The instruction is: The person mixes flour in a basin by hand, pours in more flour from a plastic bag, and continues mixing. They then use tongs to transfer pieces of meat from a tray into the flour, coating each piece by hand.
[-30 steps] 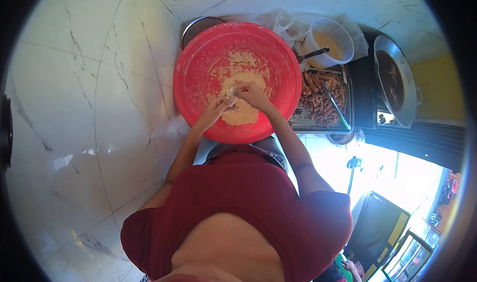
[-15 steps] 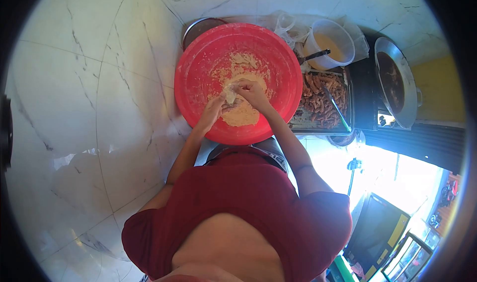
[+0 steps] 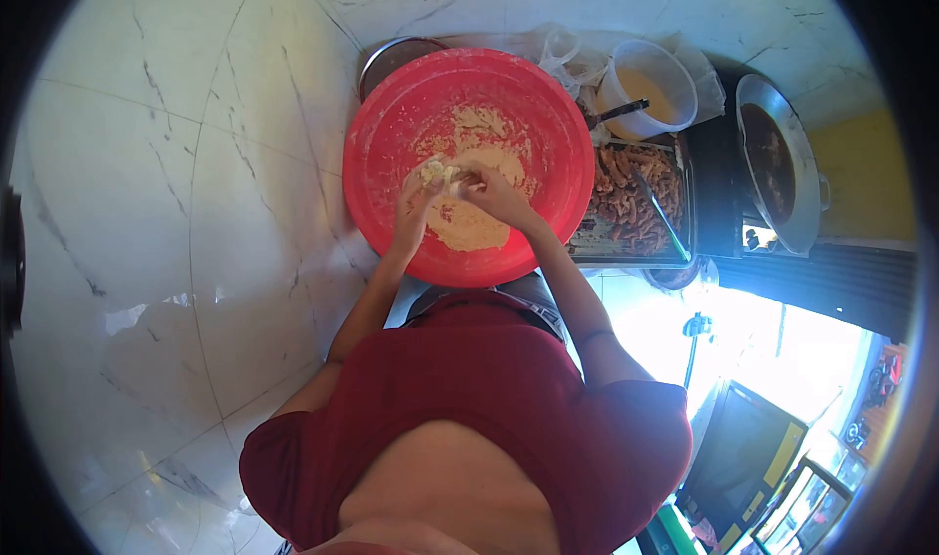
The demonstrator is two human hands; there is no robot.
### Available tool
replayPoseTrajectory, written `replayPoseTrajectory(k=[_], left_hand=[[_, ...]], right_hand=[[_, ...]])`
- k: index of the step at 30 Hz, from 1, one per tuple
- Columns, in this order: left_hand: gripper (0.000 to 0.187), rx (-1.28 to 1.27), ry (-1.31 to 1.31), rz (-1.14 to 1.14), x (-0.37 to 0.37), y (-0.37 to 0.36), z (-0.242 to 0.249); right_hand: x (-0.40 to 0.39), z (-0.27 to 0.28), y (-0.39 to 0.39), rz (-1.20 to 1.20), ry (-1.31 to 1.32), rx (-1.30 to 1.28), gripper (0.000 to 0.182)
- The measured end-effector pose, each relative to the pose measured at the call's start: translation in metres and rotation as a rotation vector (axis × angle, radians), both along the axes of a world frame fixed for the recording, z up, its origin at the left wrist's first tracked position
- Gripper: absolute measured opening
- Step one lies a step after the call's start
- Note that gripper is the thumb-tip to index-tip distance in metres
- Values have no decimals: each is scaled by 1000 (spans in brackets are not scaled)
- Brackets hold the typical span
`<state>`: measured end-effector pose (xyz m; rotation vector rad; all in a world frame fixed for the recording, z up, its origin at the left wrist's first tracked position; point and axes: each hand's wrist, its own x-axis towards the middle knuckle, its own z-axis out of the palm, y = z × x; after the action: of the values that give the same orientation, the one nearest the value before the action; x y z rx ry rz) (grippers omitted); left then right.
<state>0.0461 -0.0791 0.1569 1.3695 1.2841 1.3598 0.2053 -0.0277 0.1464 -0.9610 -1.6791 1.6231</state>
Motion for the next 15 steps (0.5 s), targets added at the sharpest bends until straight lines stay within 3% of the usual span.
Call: replayPoseTrajectory(k=[2,3,6,9,12,15], left_hand=[[36,-25,16,-49,-2,1,-1],[37,-37,24,-74,-2,1,-3],[37,-182,-382,-177,0,2,-8],[35,-207,-481,-129,0,2,3],[32,-261,-486,-156,-7,4,-12],[29,-175,-270,-66,-10,1,-13]], right_hand=[[3,-8,-2,184,-109,28,31],[2,-13,-3,156,-105,6,31],[-6,-18,-8,65,-49,-4,30],[-8,-7,-12,21,-10,82,28],[-3,-2,-12,112,-134,130,27],[-5,-13,-12,127,-120,118,25]])
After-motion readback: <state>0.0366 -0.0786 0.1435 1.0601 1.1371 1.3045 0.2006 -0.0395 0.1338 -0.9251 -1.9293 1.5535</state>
